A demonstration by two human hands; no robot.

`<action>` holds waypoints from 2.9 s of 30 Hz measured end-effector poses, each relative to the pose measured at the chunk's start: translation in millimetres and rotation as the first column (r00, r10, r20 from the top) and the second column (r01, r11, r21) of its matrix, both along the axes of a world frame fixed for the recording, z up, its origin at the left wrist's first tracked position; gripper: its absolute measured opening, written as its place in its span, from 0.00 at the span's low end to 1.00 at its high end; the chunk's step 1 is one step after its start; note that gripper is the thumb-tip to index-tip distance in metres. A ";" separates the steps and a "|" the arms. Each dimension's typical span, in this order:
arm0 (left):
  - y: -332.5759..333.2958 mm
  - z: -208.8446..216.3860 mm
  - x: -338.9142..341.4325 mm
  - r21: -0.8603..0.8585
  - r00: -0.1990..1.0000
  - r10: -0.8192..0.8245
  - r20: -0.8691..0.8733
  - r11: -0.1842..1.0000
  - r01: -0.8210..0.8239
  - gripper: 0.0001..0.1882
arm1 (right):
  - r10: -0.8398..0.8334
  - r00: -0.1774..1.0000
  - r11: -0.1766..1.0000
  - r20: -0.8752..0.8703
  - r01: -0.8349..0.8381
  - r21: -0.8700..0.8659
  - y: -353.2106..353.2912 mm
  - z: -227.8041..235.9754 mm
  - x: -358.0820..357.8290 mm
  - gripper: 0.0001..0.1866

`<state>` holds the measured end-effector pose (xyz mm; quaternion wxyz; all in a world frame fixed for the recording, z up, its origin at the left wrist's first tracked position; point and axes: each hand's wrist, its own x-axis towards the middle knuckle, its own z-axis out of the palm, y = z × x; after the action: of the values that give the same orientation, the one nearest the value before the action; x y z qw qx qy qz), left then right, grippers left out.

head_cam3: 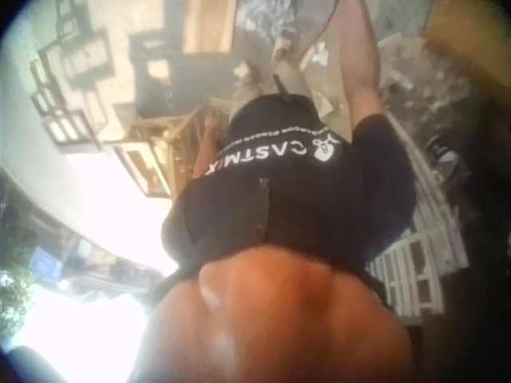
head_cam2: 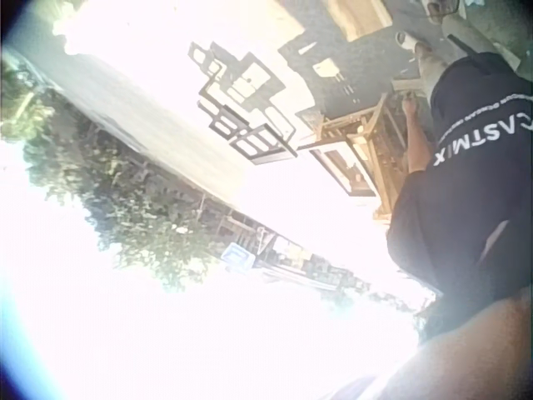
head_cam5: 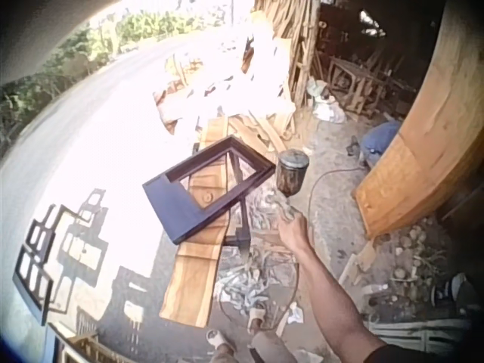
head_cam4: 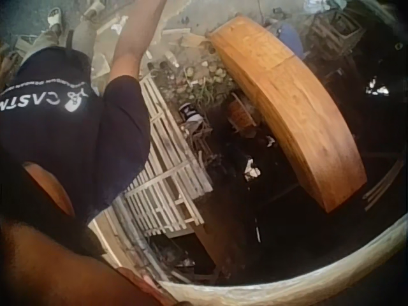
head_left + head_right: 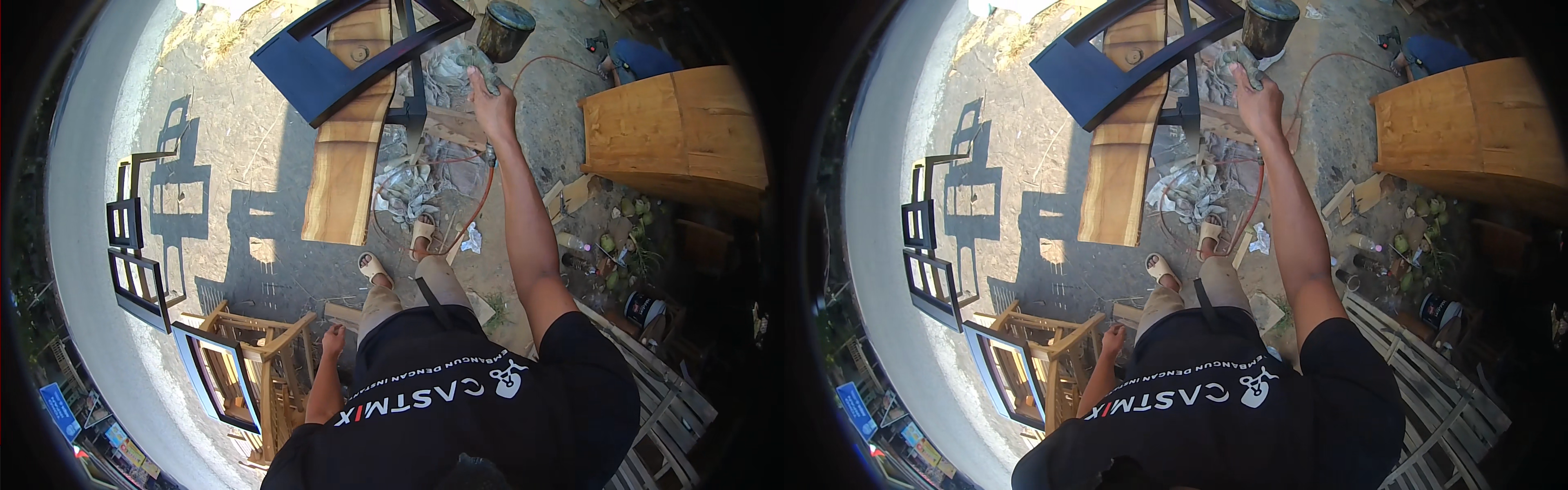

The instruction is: The person prepares paint in a canister, pours it into a spray gun, and then uses the spray gun to apply a finish to a wooden frame.

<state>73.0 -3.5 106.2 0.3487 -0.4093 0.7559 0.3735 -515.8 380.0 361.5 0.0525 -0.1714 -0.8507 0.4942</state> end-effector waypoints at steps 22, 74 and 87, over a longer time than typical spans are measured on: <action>0.9 -11.9 -37.9 -0.030 0.998 -0.061 -0.012 0.998 0.061 0.24 | 0.150 0.988 0.981 0.030 -0.145 -0.132 2.8 -30.4 43.7 0.26; -371.8 -63.3 -47.2 0.055 0.972 -0.026 -0.235 0.998 0.040 0.23 | 0.050 0.988 0.921 -0.146 0.011 0.389 -411.2 20.0 206.8 0.22; -547.3 -36.4 -296.2 -0.001 0.916 -0.215 -0.340 0.974 0.229 0.24 | -0.205 0.957 0.946 -0.208 0.248 0.210 -476.4 -4.9 164.2 0.19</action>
<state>-223.2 -550.9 69.9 0.2620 -0.2440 0.8386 0.4105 -351.6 -96.4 356.5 0.2069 -0.2146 -0.8690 0.3950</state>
